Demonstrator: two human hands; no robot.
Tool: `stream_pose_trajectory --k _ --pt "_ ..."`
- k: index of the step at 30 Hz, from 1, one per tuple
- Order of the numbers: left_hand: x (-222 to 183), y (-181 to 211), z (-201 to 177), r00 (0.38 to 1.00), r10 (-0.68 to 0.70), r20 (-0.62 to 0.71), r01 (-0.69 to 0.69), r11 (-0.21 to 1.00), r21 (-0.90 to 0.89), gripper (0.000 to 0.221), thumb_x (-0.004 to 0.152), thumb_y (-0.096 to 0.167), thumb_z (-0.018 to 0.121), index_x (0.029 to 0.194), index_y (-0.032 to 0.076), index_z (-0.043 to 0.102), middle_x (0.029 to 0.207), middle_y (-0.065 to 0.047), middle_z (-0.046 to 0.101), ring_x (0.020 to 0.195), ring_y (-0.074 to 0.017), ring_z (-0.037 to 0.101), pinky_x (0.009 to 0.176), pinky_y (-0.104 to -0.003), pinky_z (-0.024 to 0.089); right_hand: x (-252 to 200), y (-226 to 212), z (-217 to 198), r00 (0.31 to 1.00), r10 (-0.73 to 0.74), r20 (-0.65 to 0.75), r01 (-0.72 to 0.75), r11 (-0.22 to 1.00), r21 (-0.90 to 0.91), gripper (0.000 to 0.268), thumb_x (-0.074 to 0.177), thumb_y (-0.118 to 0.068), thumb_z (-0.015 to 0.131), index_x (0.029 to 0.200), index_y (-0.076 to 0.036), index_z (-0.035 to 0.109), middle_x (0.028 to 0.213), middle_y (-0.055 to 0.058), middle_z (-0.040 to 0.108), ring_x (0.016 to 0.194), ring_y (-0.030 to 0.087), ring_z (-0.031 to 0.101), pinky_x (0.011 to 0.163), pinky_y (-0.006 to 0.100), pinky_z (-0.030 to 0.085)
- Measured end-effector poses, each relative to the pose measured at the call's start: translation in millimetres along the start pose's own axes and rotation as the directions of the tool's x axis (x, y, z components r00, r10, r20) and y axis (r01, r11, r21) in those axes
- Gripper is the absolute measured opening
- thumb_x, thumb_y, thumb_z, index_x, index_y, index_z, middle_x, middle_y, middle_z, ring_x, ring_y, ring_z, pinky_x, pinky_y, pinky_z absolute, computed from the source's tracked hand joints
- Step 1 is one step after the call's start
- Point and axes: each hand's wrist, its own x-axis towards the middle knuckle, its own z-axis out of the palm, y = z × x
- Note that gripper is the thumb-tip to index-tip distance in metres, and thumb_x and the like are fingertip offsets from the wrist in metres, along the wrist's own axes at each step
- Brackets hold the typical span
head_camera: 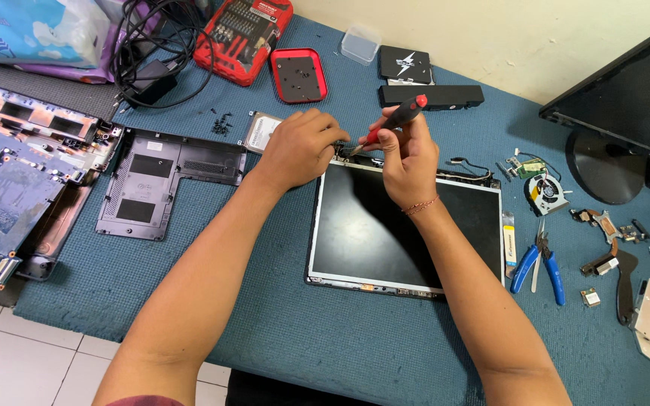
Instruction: The person uses a screwdriver to remove screws from a laptop screen assembly and places them on the workbench. They handle the screen and various small components while working at a cluttered repair desk.
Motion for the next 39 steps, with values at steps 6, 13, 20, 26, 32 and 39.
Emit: stream_pose_trajectory --k 6,13,20,26,32,39 --pt "-1.3 -1.0 2.7 1.000 0.005 0.005 -0.005 1.000 0.014 0.024 0.082 0.002 0.062 0.098 0.015 0.075 0.090 -0.001 0.065 0.087 -0.0212 0.063 0.078 -0.035 0.051 0.1 -2.2 1.5 1.000 -0.009 -0.003 0.009 1.000 -0.019 0.029 0.108 -0.012 0.053 0.128 0.009 0.048 0.102 0.026 0.064 0.084 0.035 0.075 0.072 0.046 0.066" --pt "-0.8 1.2 2.6 1.000 0.010 -0.002 -0.010 0.999 0.032 0.021 0.084 0.002 0.063 0.097 0.014 0.074 0.090 -0.001 0.064 0.087 -0.0213 0.062 0.078 -0.034 0.050 0.5 -4.7 2.3 1.000 0.000 -0.008 -0.001 0.993 -0.122 0.026 0.102 -0.002 0.066 0.122 0.009 0.054 0.099 0.024 0.068 0.079 0.033 0.076 0.070 0.044 0.066" --pt "0.6 2.8 3.0 0.999 -0.034 -0.037 0.034 0.999 -0.008 0.024 0.086 -0.001 0.063 0.103 0.013 0.073 0.096 0.000 0.066 0.092 -0.0205 0.064 0.082 -0.034 0.052 19.2 -27.7 3.0 0.993 0.070 0.095 -0.040 0.958 -0.284 0.025 0.094 -0.006 0.081 0.111 0.001 0.064 0.096 0.019 0.075 0.083 0.035 0.078 0.074 0.043 0.065" --pt "37.3 31.9 -29.8 0.956 -0.278 -0.099 0.196 0.850 -0.489 0.042 0.096 -0.005 0.052 0.131 0.012 0.067 0.107 -0.007 0.069 0.097 -0.0236 0.065 0.086 -0.037 0.053 28.9 -34.3 -0.8 0.978 0.123 0.170 -0.058 0.937 -0.345 0.020 0.090 -0.008 0.084 0.102 -0.002 0.069 0.085 0.017 0.073 0.080 0.035 0.076 0.069 0.040 0.063" --pt "104.8 70.3 -90.7 1.000 -0.012 0.024 0.023 0.821 -0.571 0.026 0.098 -0.005 0.054 0.113 0.006 0.072 0.122 -0.013 0.067 0.117 -0.0264 0.066 0.104 -0.037 0.052 29.7 -23.8 -12.6 0.963 0.114 0.243 -0.009 0.918 -0.396 0.008 0.096 -0.010 0.068 0.095 -0.004 0.063 0.080 0.003 0.067 0.069 0.011 0.063 0.065 0.029 0.054" --pt "114.5 55.8 -103.8 0.961 -0.037 0.275 0.162 0.880 -0.446 0.012 0.095 0.003 0.063 0.098 0.004 0.075 0.093 -0.007 0.072 0.083 -0.0187 0.068 0.075 -0.031 0.050 35.2 -39.2 -11.2 0.931 0.148 0.333 -0.012 0.926 -0.378 0.012 0.098 -0.017 0.071 0.104 -0.007 0.069 0.089 0.005 0.074 0.076 0.014 0.071 0.075 0.029 0.059"
